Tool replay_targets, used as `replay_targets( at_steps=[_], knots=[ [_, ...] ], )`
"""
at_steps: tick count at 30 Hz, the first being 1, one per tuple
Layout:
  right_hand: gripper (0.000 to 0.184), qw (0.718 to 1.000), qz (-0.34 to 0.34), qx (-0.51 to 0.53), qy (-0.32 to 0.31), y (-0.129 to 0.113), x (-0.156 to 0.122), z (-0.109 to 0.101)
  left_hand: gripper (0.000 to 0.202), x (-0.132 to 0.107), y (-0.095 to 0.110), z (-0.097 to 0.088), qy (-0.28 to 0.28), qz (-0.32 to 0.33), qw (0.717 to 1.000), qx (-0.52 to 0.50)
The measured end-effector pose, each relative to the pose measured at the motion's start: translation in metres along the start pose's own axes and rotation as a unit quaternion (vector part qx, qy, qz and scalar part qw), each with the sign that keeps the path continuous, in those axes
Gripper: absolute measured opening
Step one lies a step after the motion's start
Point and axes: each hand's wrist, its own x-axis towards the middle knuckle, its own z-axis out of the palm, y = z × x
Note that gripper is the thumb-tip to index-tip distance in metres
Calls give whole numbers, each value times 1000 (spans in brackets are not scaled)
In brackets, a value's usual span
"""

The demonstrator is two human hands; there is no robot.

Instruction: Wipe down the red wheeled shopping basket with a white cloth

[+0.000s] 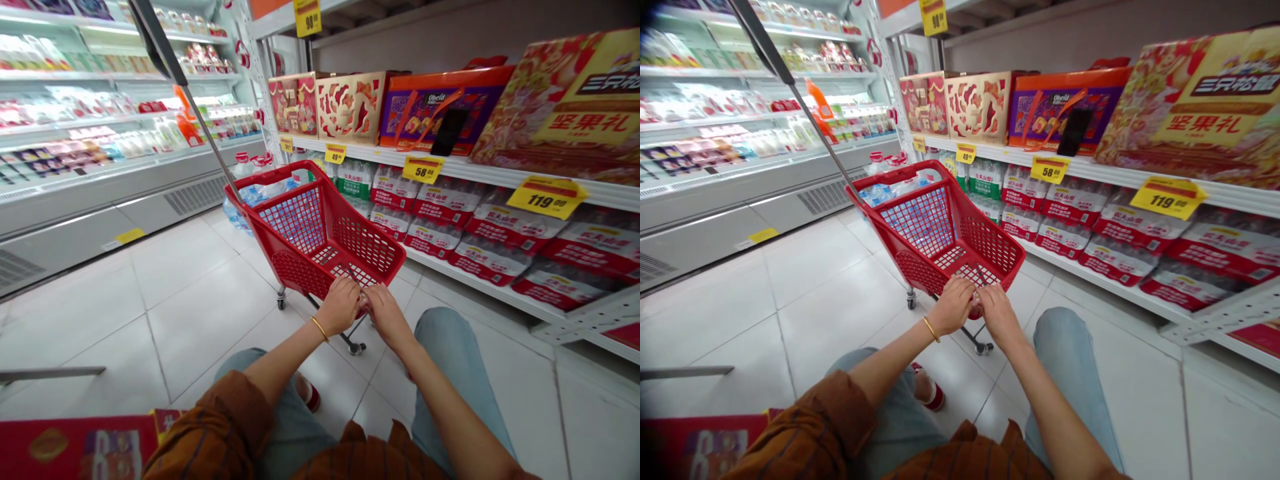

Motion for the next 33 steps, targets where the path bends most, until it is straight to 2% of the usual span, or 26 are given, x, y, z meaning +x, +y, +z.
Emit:
replay_targets(
  at_steps=[7, 15, 27, 33],
  knots=[
    [26, 999, -14, 7, -36, 4, 4, -3, 26, -3, -8, 1, -24, 5, 1000, 17],
    [26, 997, -18, 17, -78, 26, 7, -8, 33, -2, -17, 2, -1, 7, 1000, 27],
    [27, 996, 0, 26, -84, 61, 17, -11, 29, 1, -20, -11, -7, -13, 999, 49],
    [25, 997, 1, 38, -68, 58, 22, -9, 29, 0, -25, -14, -9, -14, 999, 50]
  ],
)
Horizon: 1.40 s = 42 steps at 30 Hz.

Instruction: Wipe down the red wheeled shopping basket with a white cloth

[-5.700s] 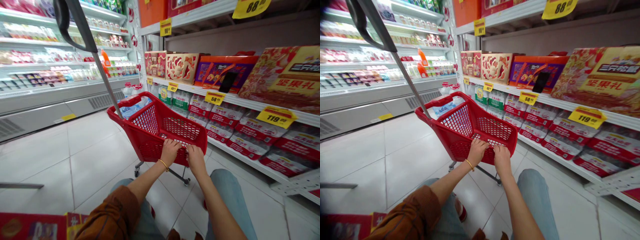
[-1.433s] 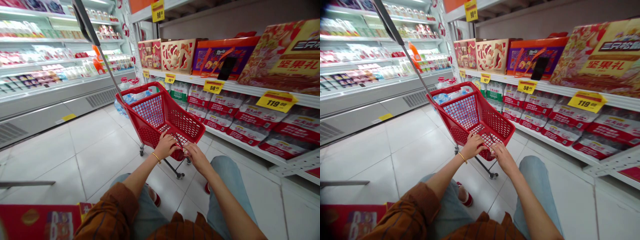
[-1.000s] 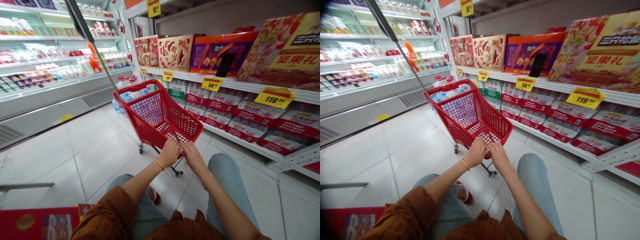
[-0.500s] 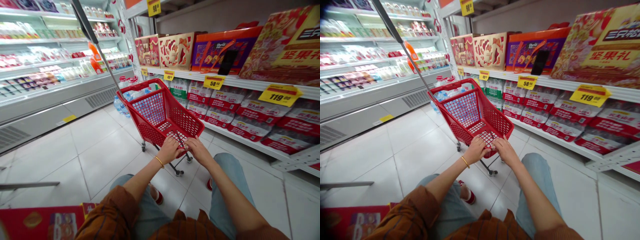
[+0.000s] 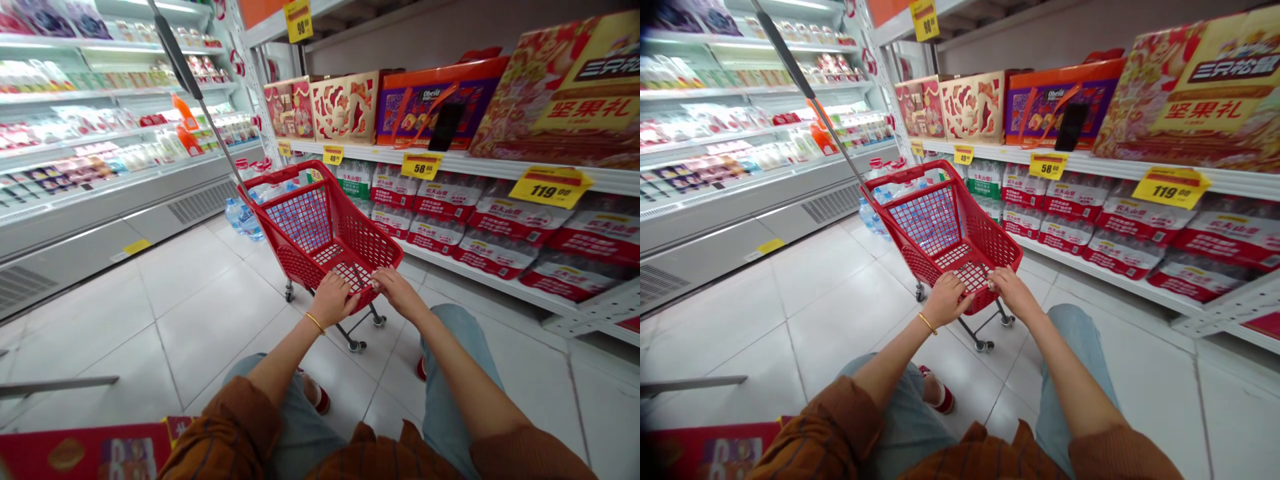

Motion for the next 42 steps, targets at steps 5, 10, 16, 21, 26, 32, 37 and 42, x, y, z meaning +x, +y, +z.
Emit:
replay_targets(
  at_steps=[5, 10, 16, 21, 26, 32, 37, 42],
  knots=[
    [24, 1000, -1, -5, 12, -8, 3, -4, 24, 1, 4, 5, -16, 38, 999, -14],
    [25, 1000, -5, -12, 8, -30, 5, -3, 23, 4, 17, 17, -23, 27, 999, 11],
    [36, 1000, -8, -4, 15, -58, 1, 10, 19, 2, 22, 21, -29, 18, 999, 36],
    [33, 999, -26, 7, 21, -45, -1, 14, 23, -1, 19, 20, -37, 25, 998, 44],
    [31, 999, -31, 12, 18, -33, -1, 14, 24, 0, 18, 19, -38, 31, 998, 48],
    [28, 999, -28, 12, 11, -22, -2, 12, 24, 1, 17, 18, -24, 32, 998, 53],
    [29, 999, -18, 20, 18, -7, -1, 6, 24, 1, 16, 18, -21, 36, 998, 52],
    [27, 999, -6, 30, 43, 6, 1, 0, 24, 2, 15, 20, -18, 38, 998, 54]
  ],
)
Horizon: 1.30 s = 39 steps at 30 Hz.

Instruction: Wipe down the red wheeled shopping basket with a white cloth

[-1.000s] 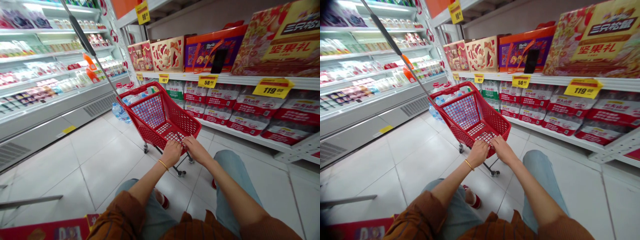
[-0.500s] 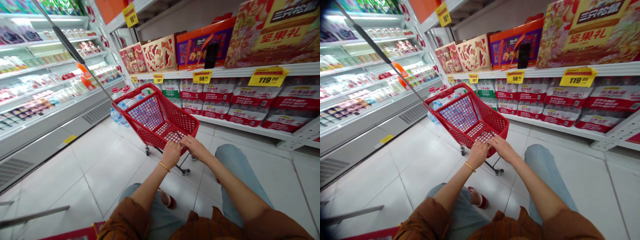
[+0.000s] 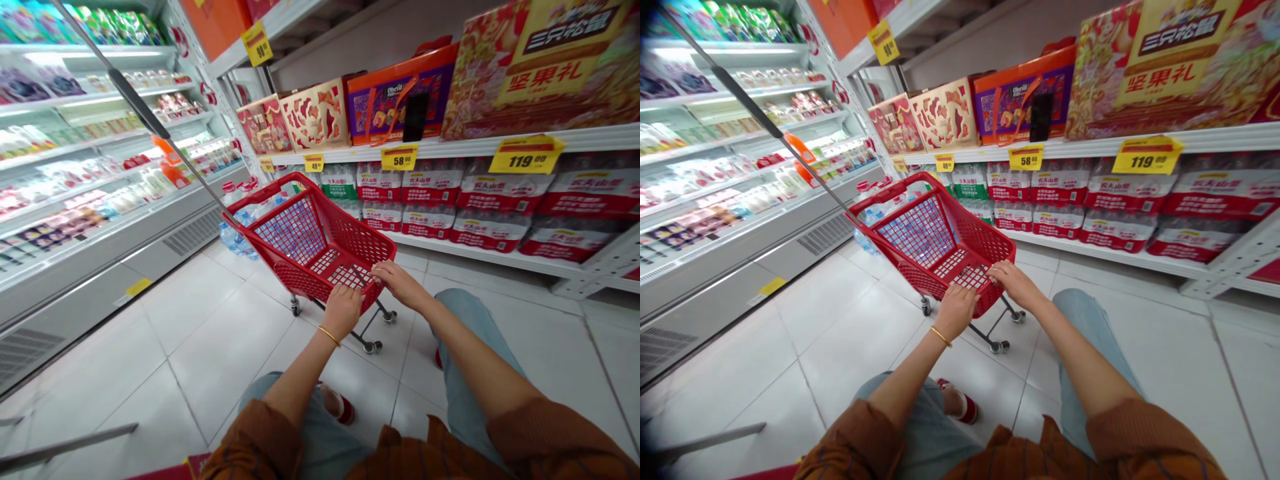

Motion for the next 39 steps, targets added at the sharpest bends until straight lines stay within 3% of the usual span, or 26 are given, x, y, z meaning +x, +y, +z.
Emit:
replay_targets(
  at_steps=[6, 18, 24, 34, 39],
  knots=[
    [25, 1000, 3, -1, 16, -3, 3, 0, 23, 0, 1, 4, 10, -7, 1000, 13],
    [32, 1000, -12, -11, -2, -50, -2, 21, 20, -2, 3, 3, 6, -16, 1000, 26],
    [32, 1000, -14, -6, -21, -35, -3, 18, 21, 0, 2, 0, 3, -9, 1000, 30],
    [30, 1000, -5, 12, 24, 7, -1, 10, 20, 4, 4, -9, 0, -17, 999, 38],
    [27, 999, -4, 21, 50, 11, 1, 12, 29, 8, 9, -12, -18, -42, 998, 44]
  ],
)
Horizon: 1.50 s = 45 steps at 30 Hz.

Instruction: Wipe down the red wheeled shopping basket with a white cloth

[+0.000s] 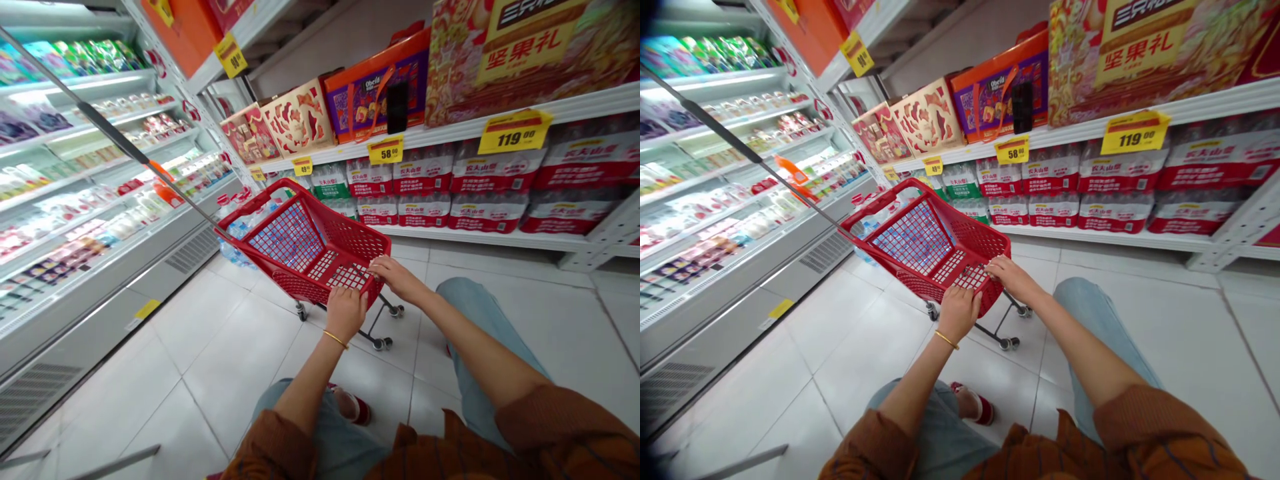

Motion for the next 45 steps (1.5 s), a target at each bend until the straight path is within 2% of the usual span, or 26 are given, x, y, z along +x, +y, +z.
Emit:
replay_targets(
  at_steps=[4, 10, 15, 19, 26, 32, 36, 40, 43, 45],
  knots=[
    [26, 1000, 8, 1, 12, -7, 0, 6, 28, 6, 7, -2, -20, -36, 999, 10],
    [23, 999, 23, -7, 26, -23, 1, 11, 26, 12, 19, 6, -23, -19, 1000, -1],
    [24, 999, 35, -20, 19, -49, 0, 17, 29, 6, 24, 12, -30, -55, 998, 8],
    [28, 999, 34, -19, 12, -61, -3, 22, 35, -4, 20, 12, -55, -73, 995, 26],
    [32, 1000, 2, -6, -16, -41, -3, 24, 42, -14, 7, 9, -121, -41, 991, 43],
    [34, 1000, 9, -19, -9, -14, 1, 20, 51, -10, -14, -4, -165, 6, 986, 1],
    [32, 1000, 16, -8, 3, 3, 6, 21, 43, -8, -33, -7, -126, 93, 986, -51],
    [32, 997, 59, 18, 55, 14, 7, 28, 43, -3, -38, 2, -78, 173, 981, -45],
    [34, 988, 103, 43, 106, 11, 4, 36, 40, 1, -37, 11, -65, 210, 975, -43],
    [36, 978, 136, 63, 148, 3, 1, 43, 40, 5, -37, 17, -60, 208, 975, -43]
  ],
)
